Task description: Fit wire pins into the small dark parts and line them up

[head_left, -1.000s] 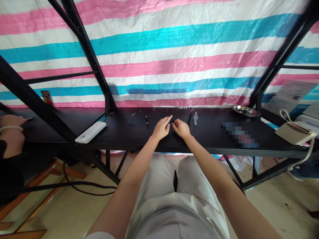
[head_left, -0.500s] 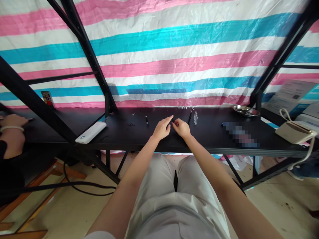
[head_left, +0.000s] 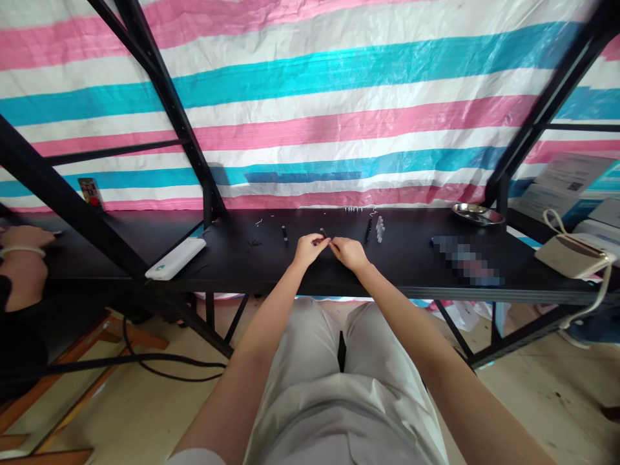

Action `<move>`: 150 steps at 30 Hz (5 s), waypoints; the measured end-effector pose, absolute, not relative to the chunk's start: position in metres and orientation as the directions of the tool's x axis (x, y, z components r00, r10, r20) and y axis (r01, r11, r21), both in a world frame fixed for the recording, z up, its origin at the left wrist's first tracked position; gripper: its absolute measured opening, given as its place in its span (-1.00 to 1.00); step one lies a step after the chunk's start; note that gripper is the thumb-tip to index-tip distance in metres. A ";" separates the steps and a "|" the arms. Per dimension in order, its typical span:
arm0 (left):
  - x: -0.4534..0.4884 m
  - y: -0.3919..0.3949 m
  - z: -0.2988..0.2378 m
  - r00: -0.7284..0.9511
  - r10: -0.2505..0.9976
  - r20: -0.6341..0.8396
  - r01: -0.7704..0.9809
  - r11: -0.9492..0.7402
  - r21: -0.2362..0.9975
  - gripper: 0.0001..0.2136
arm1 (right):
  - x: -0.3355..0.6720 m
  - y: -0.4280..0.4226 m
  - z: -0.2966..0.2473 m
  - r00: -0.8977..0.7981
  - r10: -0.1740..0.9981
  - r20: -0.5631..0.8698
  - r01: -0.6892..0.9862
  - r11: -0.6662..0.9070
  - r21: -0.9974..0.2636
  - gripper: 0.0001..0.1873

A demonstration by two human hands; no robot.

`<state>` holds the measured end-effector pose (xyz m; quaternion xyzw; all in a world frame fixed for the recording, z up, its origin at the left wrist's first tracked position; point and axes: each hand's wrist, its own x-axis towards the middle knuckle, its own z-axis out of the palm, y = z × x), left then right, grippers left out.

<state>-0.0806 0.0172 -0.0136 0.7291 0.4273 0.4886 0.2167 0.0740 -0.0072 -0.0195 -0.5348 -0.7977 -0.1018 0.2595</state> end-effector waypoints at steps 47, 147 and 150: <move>-0.119 0.037 0.000 -0.297 0.894 0.336 0.921 0.175 0.348 -0.77 | 0.082 -0.018 -0.010 -0.099 0.777 0.622 0.886 0.353 -0.300 -0.54; -0.045 0.004 -0.020 0.334 0.890 0.311 -0.034 -0.318 0.947 -0.72 | 0.108 -0.009 -0.028 -0.029 0.905 0.425 0.289 0.415 -0.863 -0.45; -0.045 0.005 -0.022 0.327 0.884 0.334 -0.044 -0.338 0.940 -0.71 | 0.110 -0.006 -0.031 -0.074 0.917 0.392 0.238 0.398 -0.886 -0.45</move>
